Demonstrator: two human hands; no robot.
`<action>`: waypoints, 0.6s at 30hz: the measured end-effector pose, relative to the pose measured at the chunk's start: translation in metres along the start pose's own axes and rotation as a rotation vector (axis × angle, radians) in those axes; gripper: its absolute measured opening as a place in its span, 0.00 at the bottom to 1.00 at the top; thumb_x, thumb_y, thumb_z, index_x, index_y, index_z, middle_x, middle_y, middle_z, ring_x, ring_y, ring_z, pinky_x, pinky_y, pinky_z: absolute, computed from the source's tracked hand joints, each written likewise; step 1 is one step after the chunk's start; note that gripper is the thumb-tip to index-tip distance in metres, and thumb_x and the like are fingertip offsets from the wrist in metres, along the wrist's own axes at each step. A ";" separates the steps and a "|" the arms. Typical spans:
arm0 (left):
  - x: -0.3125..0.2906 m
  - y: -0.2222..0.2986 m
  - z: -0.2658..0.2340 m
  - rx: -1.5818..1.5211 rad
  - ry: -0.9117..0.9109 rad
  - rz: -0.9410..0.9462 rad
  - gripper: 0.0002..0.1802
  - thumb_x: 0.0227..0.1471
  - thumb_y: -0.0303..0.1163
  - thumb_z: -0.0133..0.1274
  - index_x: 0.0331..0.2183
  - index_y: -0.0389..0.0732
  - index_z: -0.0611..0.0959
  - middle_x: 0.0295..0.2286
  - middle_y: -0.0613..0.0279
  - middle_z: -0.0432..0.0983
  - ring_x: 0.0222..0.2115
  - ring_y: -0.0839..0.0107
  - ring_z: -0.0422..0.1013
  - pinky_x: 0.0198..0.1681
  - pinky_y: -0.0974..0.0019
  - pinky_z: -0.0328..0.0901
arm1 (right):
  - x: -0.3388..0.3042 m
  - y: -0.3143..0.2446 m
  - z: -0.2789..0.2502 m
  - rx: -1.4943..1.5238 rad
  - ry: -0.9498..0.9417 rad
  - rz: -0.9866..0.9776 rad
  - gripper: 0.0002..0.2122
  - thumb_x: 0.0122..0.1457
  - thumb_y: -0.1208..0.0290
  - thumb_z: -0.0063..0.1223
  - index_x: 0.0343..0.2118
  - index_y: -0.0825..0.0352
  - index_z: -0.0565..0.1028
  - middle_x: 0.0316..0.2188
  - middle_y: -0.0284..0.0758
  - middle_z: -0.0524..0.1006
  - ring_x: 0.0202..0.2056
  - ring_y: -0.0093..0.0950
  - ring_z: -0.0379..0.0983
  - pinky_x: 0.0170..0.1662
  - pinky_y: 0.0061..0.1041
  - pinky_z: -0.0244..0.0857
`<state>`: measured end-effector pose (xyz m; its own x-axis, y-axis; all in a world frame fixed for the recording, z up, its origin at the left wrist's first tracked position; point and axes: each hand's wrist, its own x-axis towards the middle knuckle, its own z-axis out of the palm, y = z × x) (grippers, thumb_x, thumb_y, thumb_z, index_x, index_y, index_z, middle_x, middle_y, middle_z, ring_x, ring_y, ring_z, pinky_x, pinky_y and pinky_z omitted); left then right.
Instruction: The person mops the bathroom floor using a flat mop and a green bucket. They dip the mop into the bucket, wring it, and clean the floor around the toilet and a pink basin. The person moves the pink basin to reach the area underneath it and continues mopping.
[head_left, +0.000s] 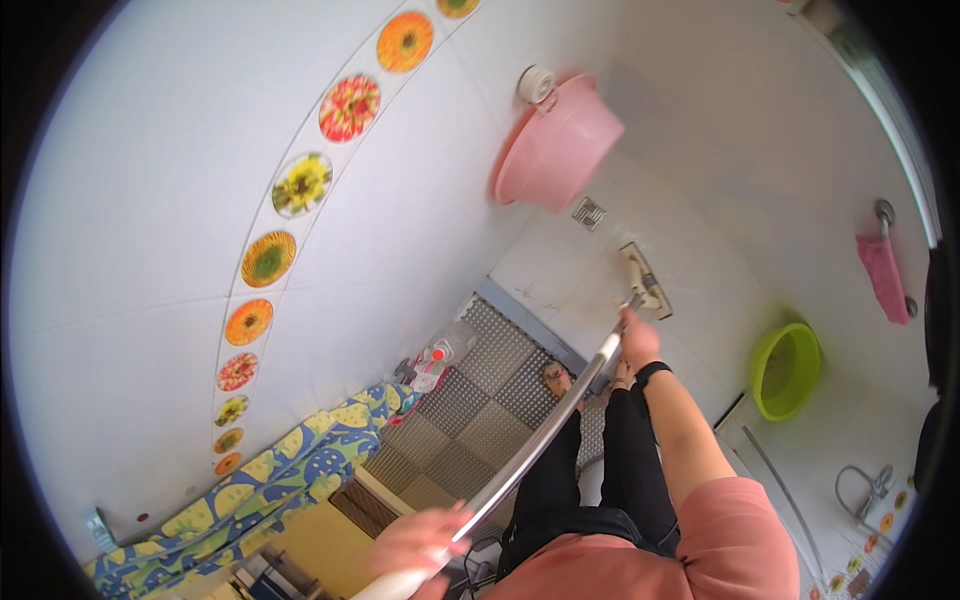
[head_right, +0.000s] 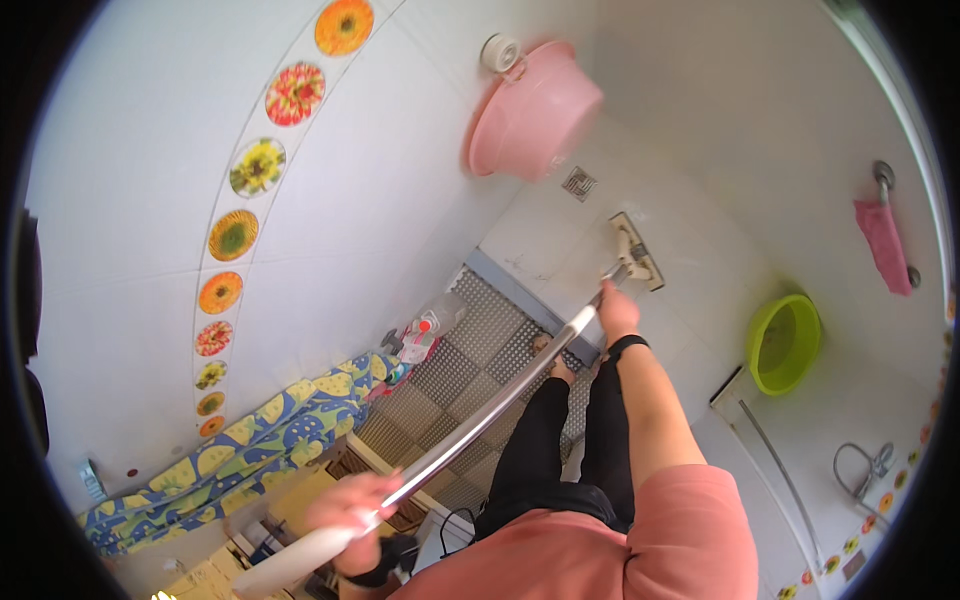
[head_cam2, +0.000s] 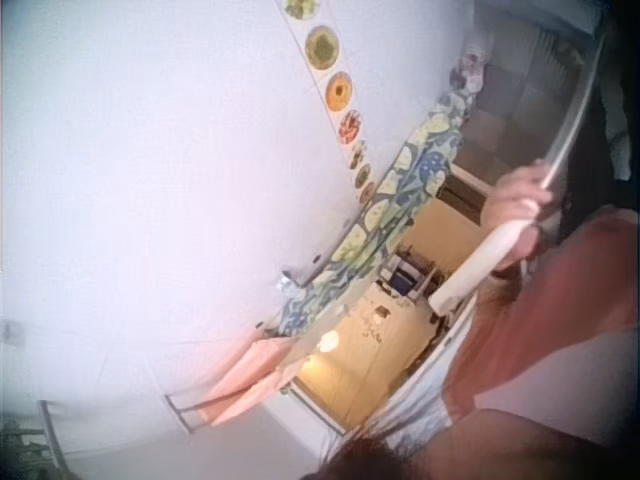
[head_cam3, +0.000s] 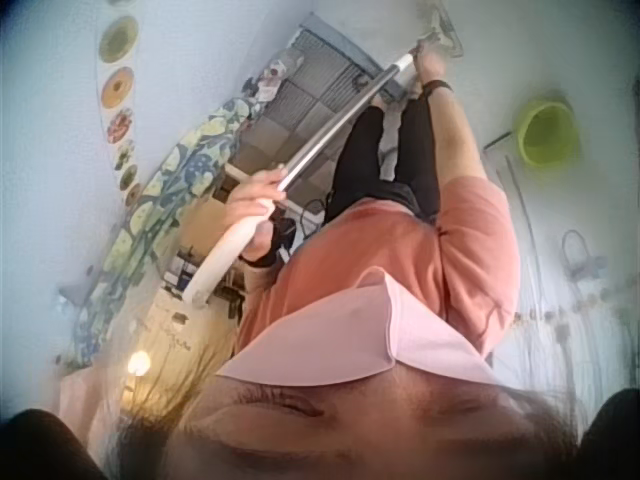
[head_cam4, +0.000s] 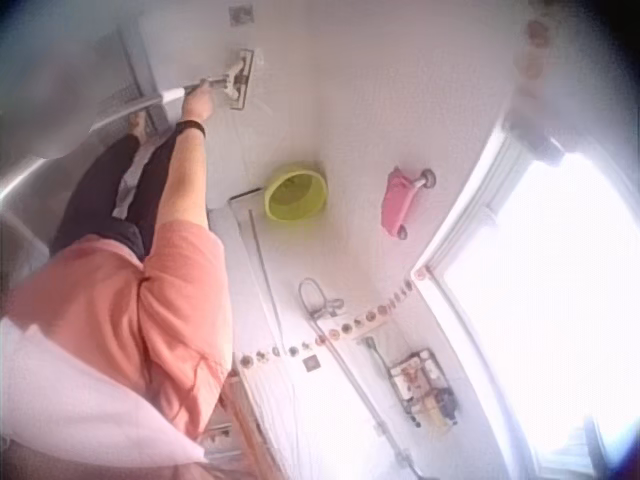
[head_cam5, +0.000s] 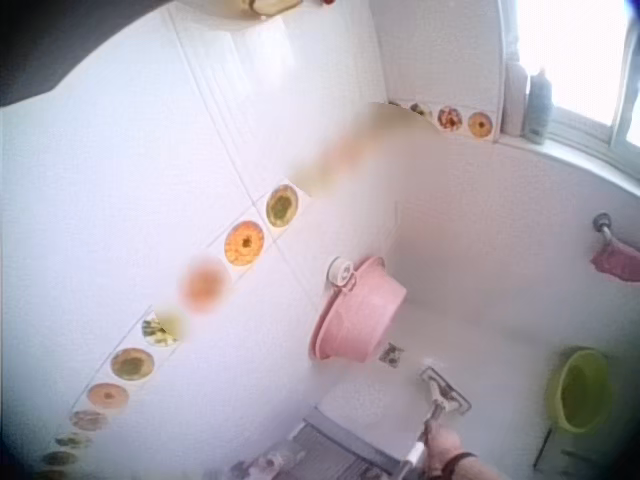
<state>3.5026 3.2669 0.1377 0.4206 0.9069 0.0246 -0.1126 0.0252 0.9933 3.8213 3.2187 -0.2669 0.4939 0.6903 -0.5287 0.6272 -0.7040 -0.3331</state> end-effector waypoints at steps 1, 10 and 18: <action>0.009 -0.011 0.007 0.048 -0.081 0.000 0.10 0.42 0.25 0.55 0.29 0.37 0.73 0.31 0.46 0.75 0.35 0.49 0.73 0.39 0.54 0.69 | -0.009 0.017 -0.014 0.055 0.051 0.133 0.20 0.52 0.72 0.45 0.50 0.61 0.60 0.27 0.42 0.76 0.29 0.41 0.73 0.31 0.38 0.66; 0.043 -0.088 0.073 0.052 -0.481 0.037 0.08 0.43 0.23 0.54 0.30 0.39 0.73 0.36 0.51 0.74 0.45 0.53 0.68 0.47 0.56 0.62 | -0.046 0.017 -0.059 1.631 -0.271 0.847 0.12 0.54 0.70 0.44 0.39 0.69 0.61 0.25 0.39 0.71 0.23 0.34 0.73 0.26 0.33 0.71; 0.013 0.006 -0.043 0.326 0.011 0.009 0.06 0.47 0.27 0.49 0.27 0.34 0.71 0.25 0.52 0.72 0.33 0.52 0.72 0.38 0.53 0.67 | -0.069 -0.193 0.013 1.215 -0.572 0.532 0.08 0.50 0.70 0.48 0.28 0.71 0.67 0.21 0.37 0.73 0.21 0.30 0.71 0.18 0.29 0.67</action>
<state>3.4685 3.2968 0.1391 0.4114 0.9108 0.0341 0.1783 -0.1171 0.9770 3.6586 3.3044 -0.1759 0.0145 0.3510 -0.9363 -0.5849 -0.7565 -0.2927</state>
